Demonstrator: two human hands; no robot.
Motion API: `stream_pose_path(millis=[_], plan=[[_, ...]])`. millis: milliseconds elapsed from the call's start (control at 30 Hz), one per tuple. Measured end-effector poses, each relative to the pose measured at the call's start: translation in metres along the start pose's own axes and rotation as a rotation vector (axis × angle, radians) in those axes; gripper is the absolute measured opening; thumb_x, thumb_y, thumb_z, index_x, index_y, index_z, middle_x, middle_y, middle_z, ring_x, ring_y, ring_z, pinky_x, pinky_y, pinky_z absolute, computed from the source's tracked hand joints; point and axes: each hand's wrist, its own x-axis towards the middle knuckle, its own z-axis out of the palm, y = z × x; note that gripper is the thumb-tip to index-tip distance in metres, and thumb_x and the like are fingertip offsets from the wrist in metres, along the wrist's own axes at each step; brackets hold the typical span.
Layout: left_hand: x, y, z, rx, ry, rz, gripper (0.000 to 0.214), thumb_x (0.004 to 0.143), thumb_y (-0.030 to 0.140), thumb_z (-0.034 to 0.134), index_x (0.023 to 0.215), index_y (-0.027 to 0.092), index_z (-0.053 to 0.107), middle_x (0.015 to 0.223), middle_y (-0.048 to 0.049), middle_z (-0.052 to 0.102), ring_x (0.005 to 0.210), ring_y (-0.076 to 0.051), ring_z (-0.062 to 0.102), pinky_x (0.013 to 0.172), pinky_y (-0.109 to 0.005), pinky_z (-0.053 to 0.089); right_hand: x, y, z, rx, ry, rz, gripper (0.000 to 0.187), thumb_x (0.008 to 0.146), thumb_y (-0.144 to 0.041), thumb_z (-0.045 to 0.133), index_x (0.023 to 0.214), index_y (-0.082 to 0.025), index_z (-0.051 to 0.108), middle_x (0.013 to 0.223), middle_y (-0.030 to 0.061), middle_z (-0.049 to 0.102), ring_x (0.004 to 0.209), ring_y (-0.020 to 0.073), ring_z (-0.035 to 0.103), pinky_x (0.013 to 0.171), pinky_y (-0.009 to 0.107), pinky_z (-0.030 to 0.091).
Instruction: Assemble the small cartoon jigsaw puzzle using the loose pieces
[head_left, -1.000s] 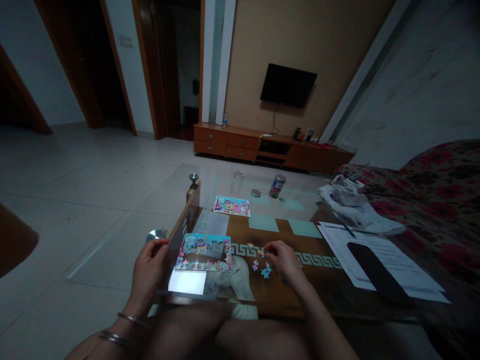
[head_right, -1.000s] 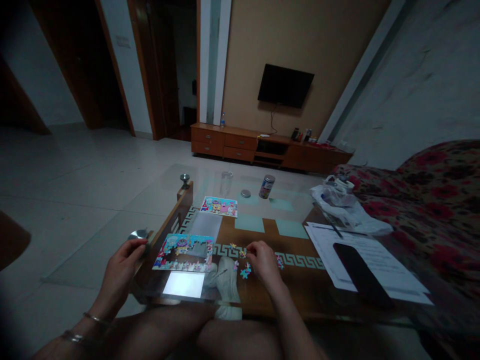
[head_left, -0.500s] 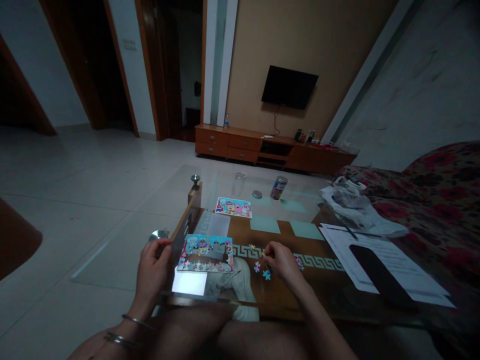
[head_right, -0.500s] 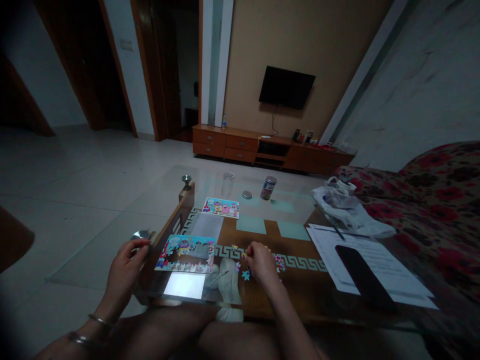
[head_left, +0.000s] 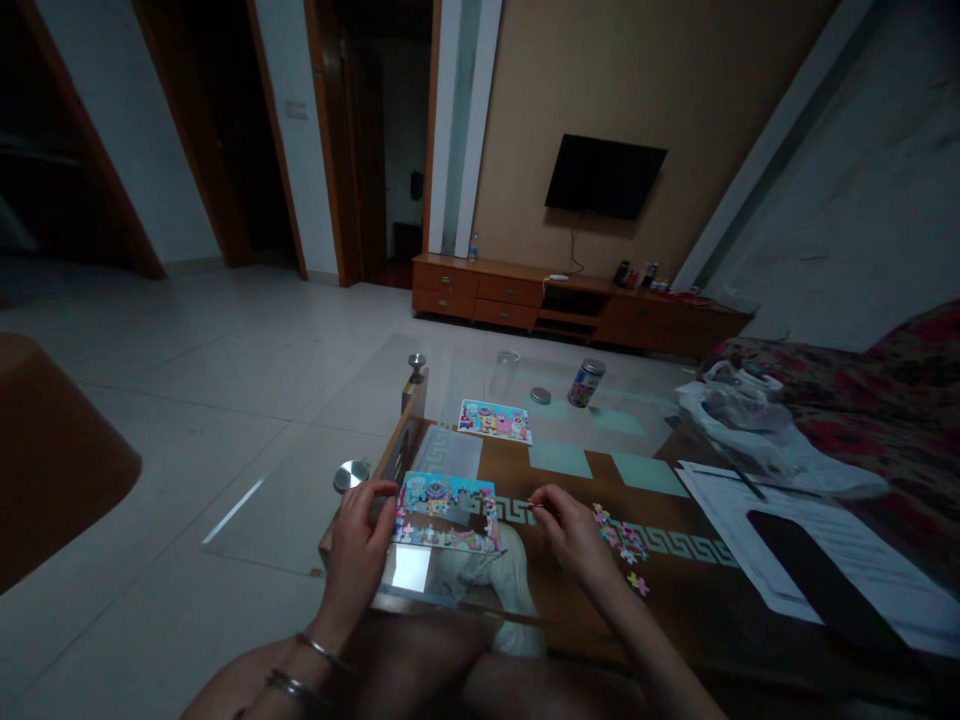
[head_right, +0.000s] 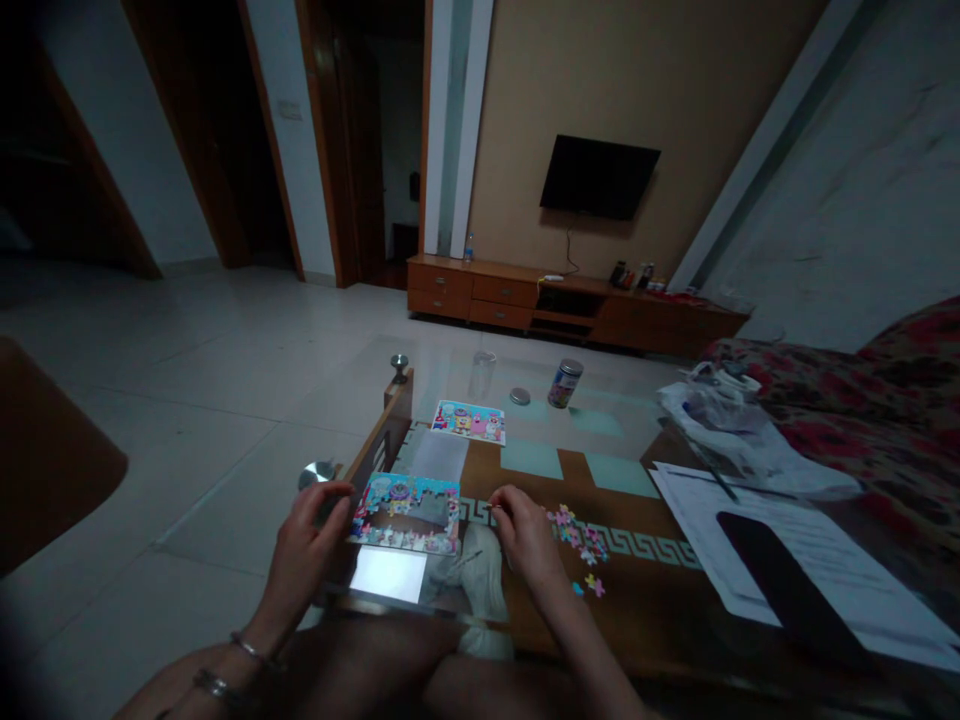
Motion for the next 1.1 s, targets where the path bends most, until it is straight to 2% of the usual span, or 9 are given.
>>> stream_pose_path(millis=[133, 233, 333, 400, 567, 767, 933, 1100], plan=[[-0.005, 0.004, 0.005, -0.118, -0.136, -0.01, 0.019, 0.083, 0.035, 0.052, 0.092, 0.023, 0.063, 0.094, -0.0051, 0.064, 0.091, -0.023, 0.061, 0.082, -0.037, 0.047, 0.006, -0.025, 0.022, 0.147, -0.088, -0.057, 0.019, 0.083, -0.02, 0.047, 0.088, -0.02, 0.065, 0.091, 0.0063, 0.067, 0.088, 0.0201, 0.061, 0.081, 0.031, 0.045], [-0.01, 0.009, 0.009, -0.159, -0.231, 0.018, 0.017, 0.085, 0.034, 0.053, 0.092, 0.022, 0.063, 0.092, -0.005, 0.064, 0.088, -0.022, 0.061, 0.079, -0.036, 0.048, 0.01, -0.04, 0.037, 0.218, -0.137, 0.027, 0.018, 0.078, -0.018, 0.054, 0.094, -0.019, 0.063, 0.082, 0.0036, 0.067, 0.078, 0.0188, 0.062, 0.074, 0.03, 0.047], [-0.014, 0.013, 0.012, -0.155, -0.286, 0.065, 0.012, 0.086, 0.031, 0.053, 0.09, 0.023, 0.061, 0.091, -0.0048, 0.063, 0.088, -0.021, 0.059, 0.078, -0.036, 0.047, 0.013, -0.052, 0.045, 0.262, -0.201, 0.061, 0.01, 0.075, -0.017, 0.058, 0.084, -0.019, 0.06, 0.07, -0.0002, 0.064, 0.068, 0.0159, 0.06, 0.064, 0.026, 0.046], [-0.016, 0.013, 0.015, -0.134, -0.298, 0.122, 0.011, 0.086, 0.027, 0.052, 0.092, 0.023, 0.06, 0.092, -0.005, 0.063, 0.091, -0.022, 0.058, 0.08, -0.037, 0.046, 0.015, -0.058, 0.047, 0.276, -0.221, 0.039, 0.007, 0.075, -0.017, 0.058, 0.081, -0.019, 0.061, 0.071, -0.0005, 0.065, 0.068, 0.0151, 0.061, 0.064, 0.025, 0.046], [-0.014, 0.001, 0.019, 0.075, -0.252, 0.237, 0.015, 0.083, 0.018, 0.053, 0.095, 0.023, 0.06, 0.097, -0.0057, 0.064, 0.097, -0.025, 0.054, 0.083, -0.042, 0.042, 0.029, -0.063, 0.054, 0.19, -0.223, 0.008, 0.016, 0.077, -0.016, 0.057, 0.087, -0.019, 0.068, 0.076, 0.0021, 0.07, 0.073, 0.0167, 0.064, 0.07, 0.027, 0.047], [-0.012, -0.011, 0.023, 0.254, -0.258, 0.231, 0.018, 0.082, 0.017, 0.055, 0.098, 0.022, 0.062, 0.108, -0.0081, 0.061, 0.105, -0.028, 0.05, 0.088, -0.045, 0.037, 0.044, -0.063, 0.071, 0.069, -0.212, -0.002, 0.018, 0.077, -0.015, 0.057, 0.089, -0.018, 0.07, 0.077, 0.0037, 0.07, 0.073, 0.0181, 0.064, 0.071, 0.028, 0.047], [-0.013, -0.01, 0.022, 0.302, -0.283, 0.207, 0.019, 0.083, 0.016, 0.053, 0.099, 0.022, 0.061, 0.109, -0.0071, 0.059, 0.107, -0.027, 0.048, 0.088, -0.044, 0.037, 0.047, -0.063, 0.078, 0.059, -0.177, -0.064, 0.024, 0.079, -0.013, 0.051, 0.091, -0.02, 0.07, 0.094, 0.0056, 0.072, 0.089, 0.0204, 0.065, 0.082, 0.032, 0.046], [-0.013, -0.002, 0.02, 0.33, -0.295, 0.171, 0.02, 0.084, 0.012, 0.052, 0.098, 0.021, 0.061, 0.108, -0.0065, 0.058, 0.108, -0.026, 0.048, 0.089, -0.044, 0.037, 0.047, -0.063, 0.078, 0.08, -0.165, -0.018, 0.018, 0.079, -0.016, 0.052, 0.085, -0.019, 0.069, 0.081, 0.0046, 0.071, 0.077, 0.0187, 0.065, 0.071, 0.029, 0.047]])
